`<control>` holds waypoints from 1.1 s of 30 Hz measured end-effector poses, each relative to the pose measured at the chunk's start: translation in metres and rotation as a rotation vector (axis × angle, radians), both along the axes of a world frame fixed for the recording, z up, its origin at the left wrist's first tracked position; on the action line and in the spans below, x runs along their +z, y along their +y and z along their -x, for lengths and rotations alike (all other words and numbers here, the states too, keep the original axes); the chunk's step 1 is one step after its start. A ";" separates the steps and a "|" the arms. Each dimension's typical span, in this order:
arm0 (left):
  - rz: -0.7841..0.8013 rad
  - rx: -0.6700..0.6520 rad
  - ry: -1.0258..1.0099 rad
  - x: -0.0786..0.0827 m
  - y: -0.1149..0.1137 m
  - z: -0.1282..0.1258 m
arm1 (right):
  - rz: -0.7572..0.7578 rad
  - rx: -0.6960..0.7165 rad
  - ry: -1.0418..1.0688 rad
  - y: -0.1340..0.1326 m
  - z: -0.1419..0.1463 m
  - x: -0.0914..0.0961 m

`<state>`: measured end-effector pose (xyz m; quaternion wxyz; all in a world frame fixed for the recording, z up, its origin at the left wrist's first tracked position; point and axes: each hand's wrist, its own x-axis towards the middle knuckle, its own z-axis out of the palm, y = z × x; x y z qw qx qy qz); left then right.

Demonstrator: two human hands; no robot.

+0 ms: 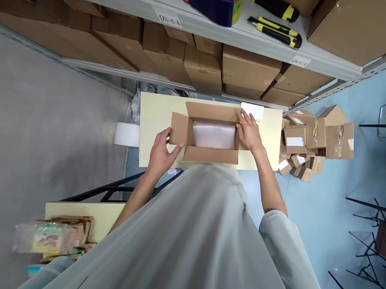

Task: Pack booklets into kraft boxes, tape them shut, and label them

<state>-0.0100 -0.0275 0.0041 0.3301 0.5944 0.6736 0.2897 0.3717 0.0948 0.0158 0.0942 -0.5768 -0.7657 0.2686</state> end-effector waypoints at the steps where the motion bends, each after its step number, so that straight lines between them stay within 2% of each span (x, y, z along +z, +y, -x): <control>1: -0.017 -0.010 -0.004 0.005 -0.001 -0.002 | 0.009 0.009 0.029 0.003 -0.001 0.001; 4: -0.039 -0.054 -0.020 0.016 -0.004 -0.010 | 0.022 0.003 0.117 0.008 -0.003 0.008; 7: -0.008 -0.149 -0.027 0.021 -0.008 -0.020 | 0.022 -0.035 0.189 0.008 -0.007 0.015; 12: 0.104 -0.370 0.057 0.013 -0.017 -0.035 | 0.022 -0.020 0.202 0.011 -0.017 0.005; 15: 0.137 -0.432 0.103 0.005 -0.020 -0.037 | 0.093 0.007 0.220 0.009 -0.021 0.000; 19: 0.153 -0.437 0.120 -0.001 -0.019 -0.034 | 0.060 -0.075 0.224 -0.002 -0.017 0.013; 22: 0.166 -0.437 0.122 -0.001 -0.017 -0.031 | 0.011 -0.176 0.264 -0.009 -0.004 0.026; 24: 0.181 -0.441 0.119 -0.001 -0.016 -0.030 | 0.029 -0.205 0.314 -0.011 0.007 0.029; 29: 0.225 -0.438 0.081 0.005 -0.011 -0.028 | 0.201 -0.198 0.353 -0.008 0.029 0.014; 33: 0.226 -0.376 0.046 0.012 -0.003 -0.028 | 0.304 -0.213 0.340 -0.011 0.028 0.005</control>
